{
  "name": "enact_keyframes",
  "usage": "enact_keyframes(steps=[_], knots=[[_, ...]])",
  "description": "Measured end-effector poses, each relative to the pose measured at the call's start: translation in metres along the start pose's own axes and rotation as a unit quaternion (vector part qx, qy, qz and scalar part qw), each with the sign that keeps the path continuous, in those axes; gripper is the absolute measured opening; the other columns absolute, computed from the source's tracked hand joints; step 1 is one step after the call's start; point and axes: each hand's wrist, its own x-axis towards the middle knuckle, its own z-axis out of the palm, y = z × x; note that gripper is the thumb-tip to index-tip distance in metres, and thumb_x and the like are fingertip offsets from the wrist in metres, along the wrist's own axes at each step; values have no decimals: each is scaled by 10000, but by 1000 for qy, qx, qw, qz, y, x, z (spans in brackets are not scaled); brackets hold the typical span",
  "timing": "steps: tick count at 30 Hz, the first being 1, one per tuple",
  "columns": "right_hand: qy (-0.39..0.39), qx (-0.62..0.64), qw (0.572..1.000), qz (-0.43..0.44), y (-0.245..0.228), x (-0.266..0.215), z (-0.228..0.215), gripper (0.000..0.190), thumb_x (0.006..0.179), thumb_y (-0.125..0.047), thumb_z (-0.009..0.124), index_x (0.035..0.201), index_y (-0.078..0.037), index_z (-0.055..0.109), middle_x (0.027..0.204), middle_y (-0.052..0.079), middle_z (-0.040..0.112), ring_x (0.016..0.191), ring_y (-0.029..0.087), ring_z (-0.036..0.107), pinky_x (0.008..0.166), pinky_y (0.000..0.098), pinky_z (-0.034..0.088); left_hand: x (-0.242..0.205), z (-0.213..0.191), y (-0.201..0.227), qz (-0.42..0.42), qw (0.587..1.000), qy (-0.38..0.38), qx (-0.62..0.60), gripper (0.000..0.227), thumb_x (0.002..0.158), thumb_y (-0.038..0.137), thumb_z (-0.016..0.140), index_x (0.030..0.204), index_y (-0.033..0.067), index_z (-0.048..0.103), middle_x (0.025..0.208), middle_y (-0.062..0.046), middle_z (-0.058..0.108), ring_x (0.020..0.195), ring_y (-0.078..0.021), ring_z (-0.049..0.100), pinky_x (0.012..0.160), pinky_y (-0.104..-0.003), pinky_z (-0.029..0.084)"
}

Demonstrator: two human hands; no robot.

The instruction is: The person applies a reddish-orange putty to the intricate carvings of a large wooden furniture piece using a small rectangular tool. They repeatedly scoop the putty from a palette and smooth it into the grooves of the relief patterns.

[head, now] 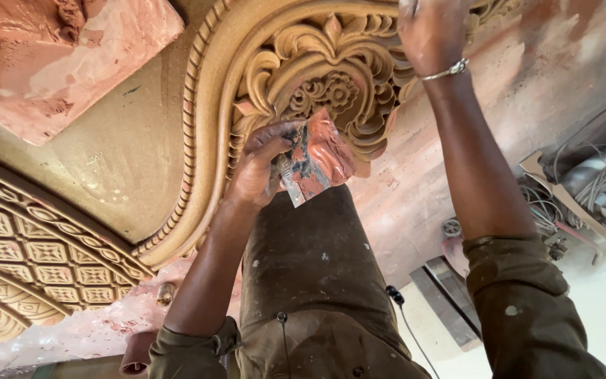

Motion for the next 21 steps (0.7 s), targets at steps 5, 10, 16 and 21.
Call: enact_keyframes(steps=[5, 10, 16, 21], knots=[[45, 29, 996, -72, -2, 0, -4, 95, 980, -39, 618, 890, -47, 645, 877, 135, 664, 833, 316, 646, 781, 445, 532, 4, -1, -10, 4, 1000, -24, -10, 315, 915, -57, 514, 1187, -83, 670, 979, -146, 732, 750, -166, 707, 638, -311, 615], [30, 107, 993, 38, 24, -5, -33, 47, 969, 31, 626, 934, 7, 606, 879, 168, 620, 849, 354, 596, 780, 470, 479, 6, 10, -10, 5, 1000, -9, -17, 331, 915, -63, 514, 1211, -89, 659, 1012, -155, 732, 804, -173, 722, 691, -316, 632], [35, 122, 992, 25, 56, -13, -79, 79, 969, 93, 562, 1016, 55, 613, 933, 207, 586, 928, 400, 574, 811, 486, 451, 19, 33, -26, 4, 1000, -8, -5, 344, 900, -50, 511, 1212, -106, 645, 1012, -177, 733, 806, -193, 728, 704, -325, 632], [34, 98, 994, -36, 74, -13, -78, 79, 1007, 31, 552, 970, 0, 615, 926, 160, 614, 1015, 352, 614, 900, 482, 489, 30, 58, -48, 6, 1000, -28, -3, 319, 935, -48, 522, 1219, -121, 649, 969, -157, 717, 753, -173, 704, 665, -314, 614]])
